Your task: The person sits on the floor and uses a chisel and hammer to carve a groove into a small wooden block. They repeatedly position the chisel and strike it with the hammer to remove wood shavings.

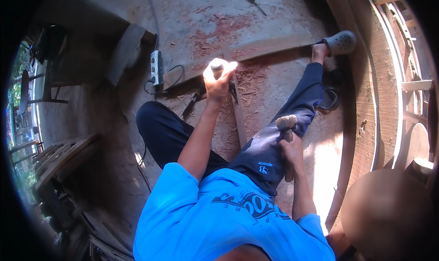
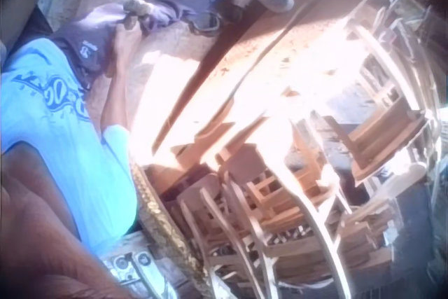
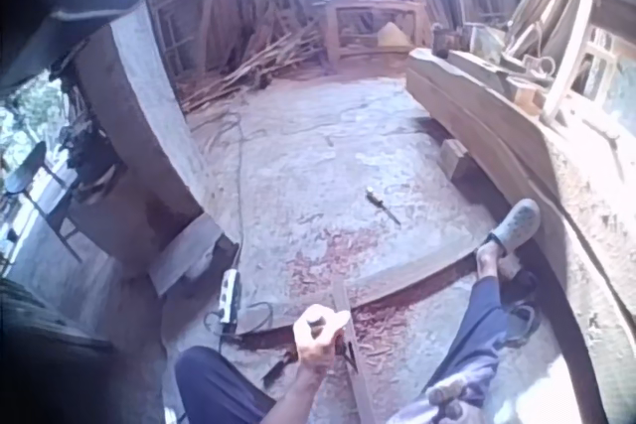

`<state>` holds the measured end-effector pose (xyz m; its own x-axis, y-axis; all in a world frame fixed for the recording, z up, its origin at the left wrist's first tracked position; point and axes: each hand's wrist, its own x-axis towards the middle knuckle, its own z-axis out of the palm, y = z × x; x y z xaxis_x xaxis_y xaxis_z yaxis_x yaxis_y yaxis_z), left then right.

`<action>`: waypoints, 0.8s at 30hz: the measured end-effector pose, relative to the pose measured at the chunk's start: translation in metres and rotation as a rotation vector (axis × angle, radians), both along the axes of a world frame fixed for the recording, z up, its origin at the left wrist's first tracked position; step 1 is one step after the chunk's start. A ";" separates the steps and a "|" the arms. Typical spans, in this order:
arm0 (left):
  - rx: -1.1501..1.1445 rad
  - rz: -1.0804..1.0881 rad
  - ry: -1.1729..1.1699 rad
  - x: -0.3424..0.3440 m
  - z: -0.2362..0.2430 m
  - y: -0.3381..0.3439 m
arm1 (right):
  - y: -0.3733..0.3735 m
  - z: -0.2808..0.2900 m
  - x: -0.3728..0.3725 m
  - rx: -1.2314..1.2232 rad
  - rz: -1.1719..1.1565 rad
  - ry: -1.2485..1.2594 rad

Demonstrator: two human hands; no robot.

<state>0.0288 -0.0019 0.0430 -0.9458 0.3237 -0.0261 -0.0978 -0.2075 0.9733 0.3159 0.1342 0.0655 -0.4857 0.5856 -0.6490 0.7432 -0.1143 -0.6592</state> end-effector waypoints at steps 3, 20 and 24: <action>0.037 -0.068 0.087 -0.001 -0.010 0.005 | 0.005 0.022 -0.016 -0.008 0.024 0.063; -0.044 -0.049 0.051 -0.003 -0.034 0.018 | 0.066 0.272 -0.236 0.227 0.274 1.375; -0.407 -0.131 0.310 -0.007 -0.041 0.019 | 0.006 0.148 -0.252 0.792 0.818 0.401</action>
